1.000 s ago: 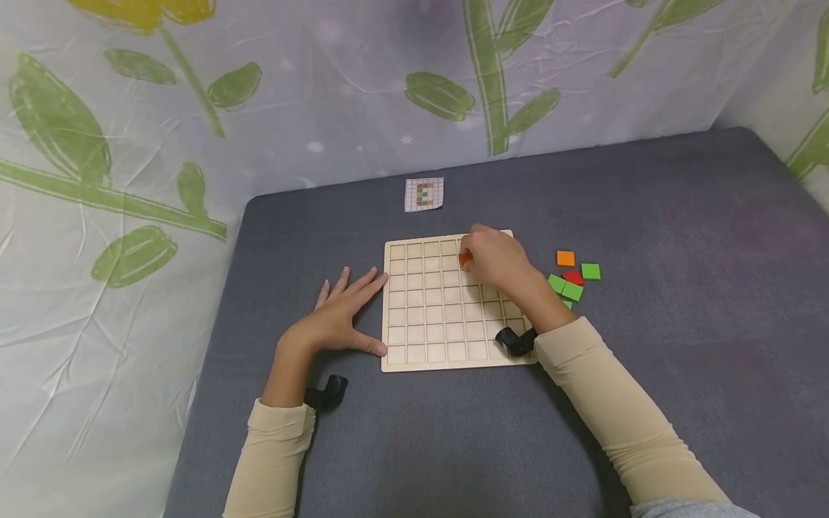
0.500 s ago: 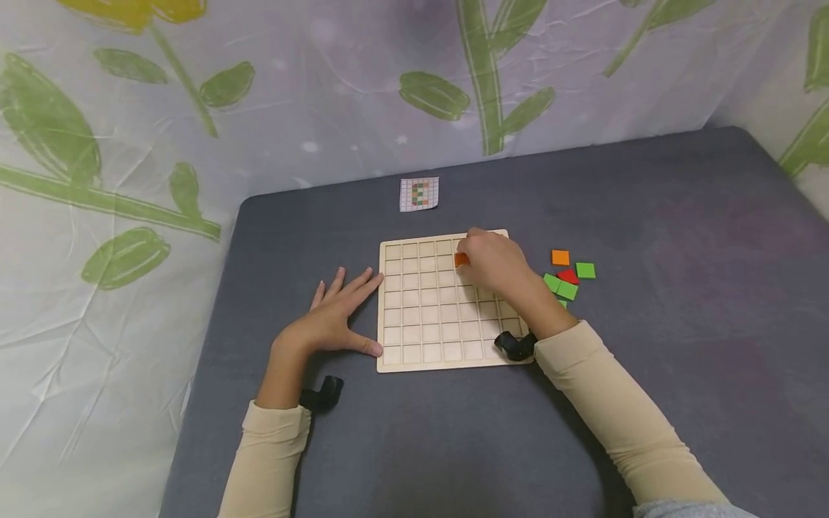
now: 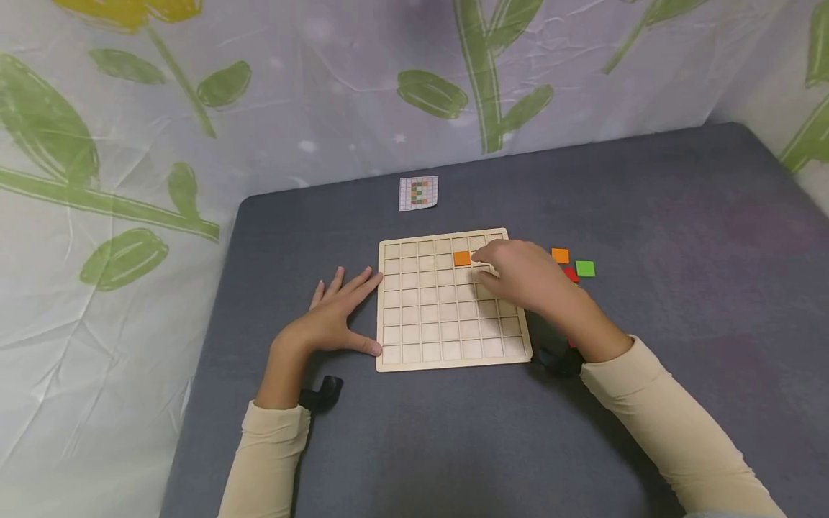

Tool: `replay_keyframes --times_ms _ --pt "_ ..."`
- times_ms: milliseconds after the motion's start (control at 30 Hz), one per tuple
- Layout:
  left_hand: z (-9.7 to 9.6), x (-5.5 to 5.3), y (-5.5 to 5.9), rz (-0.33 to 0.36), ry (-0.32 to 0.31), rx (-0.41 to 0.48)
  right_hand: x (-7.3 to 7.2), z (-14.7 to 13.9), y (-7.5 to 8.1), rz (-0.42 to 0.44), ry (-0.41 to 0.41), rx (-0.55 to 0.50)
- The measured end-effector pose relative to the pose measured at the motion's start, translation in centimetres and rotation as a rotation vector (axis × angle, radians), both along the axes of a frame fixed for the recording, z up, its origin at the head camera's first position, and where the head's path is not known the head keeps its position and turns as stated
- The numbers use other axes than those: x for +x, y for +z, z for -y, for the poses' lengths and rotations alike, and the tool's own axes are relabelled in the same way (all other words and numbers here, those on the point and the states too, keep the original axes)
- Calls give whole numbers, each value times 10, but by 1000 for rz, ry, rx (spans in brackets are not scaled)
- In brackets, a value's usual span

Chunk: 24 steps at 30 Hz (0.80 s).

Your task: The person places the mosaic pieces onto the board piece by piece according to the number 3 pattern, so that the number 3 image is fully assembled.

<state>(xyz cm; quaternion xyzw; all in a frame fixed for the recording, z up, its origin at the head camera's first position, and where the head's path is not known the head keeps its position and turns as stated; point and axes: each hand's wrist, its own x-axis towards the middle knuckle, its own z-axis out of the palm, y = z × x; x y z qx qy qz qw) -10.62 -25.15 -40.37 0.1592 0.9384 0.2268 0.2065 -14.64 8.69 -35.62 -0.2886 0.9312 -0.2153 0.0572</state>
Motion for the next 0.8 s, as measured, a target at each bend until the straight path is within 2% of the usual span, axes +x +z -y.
replay_keyframes --times_ms 167,367,800 --pt "0 -1 0 1 1 0 16 -19 7 -53 1 -44" --pt "2 -1 -2 0 1 -6 29 -40 9 -87 -18 -33" --pt "0 0 0 5 0 -12 35 -78 -9 75 -100 83"
